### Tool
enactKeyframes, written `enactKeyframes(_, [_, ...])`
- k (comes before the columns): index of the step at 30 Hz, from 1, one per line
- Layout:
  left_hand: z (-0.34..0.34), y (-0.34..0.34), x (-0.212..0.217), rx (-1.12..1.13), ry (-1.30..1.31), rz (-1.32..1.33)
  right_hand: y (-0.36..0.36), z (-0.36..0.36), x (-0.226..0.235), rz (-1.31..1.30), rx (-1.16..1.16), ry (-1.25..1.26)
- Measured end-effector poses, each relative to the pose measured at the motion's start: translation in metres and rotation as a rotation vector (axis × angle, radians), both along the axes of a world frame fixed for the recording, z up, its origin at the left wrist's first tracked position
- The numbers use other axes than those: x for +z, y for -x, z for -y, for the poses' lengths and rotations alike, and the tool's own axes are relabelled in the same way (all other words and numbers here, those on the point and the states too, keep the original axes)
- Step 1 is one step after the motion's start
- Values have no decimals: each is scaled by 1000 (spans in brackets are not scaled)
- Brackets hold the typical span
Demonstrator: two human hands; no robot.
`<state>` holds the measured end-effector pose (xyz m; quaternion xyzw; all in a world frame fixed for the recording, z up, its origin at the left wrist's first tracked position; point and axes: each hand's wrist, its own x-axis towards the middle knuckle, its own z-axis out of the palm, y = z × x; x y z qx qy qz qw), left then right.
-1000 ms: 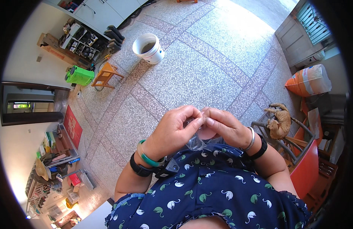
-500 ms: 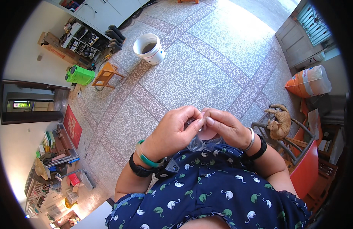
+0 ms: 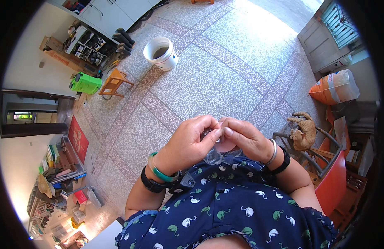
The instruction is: The person removes an adhesive mounting disk and a metal hook from a plastic bag, peels the backing from the disk, attaches the hook, and presses the assembly onto a wall.
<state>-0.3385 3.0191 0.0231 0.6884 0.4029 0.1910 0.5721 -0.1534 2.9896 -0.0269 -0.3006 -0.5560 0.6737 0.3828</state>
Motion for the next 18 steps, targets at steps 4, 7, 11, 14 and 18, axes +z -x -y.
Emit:
enactKeyframes(4, [0, 1, 0, -4, 3, -12, 1, 0, 2, 34, -24, -35])
enactKeyframes(7, [0, 1, 0, -4, 2, -16, 2, 1, 5, 49, -39, -38])
enactKeyframes(11, [0, 2, -1, -1, -1, -6, 3, 1, 4, 62, -57, -52])
enactKeyframes(14, [0, 2, 0, 4, 13, -18, 3, 1, 3, 91, -73, -72])
enactKeyframes(18, [0, 2, -2, 2, -4, -14, 3, 1, 3, 67, -63, -31])
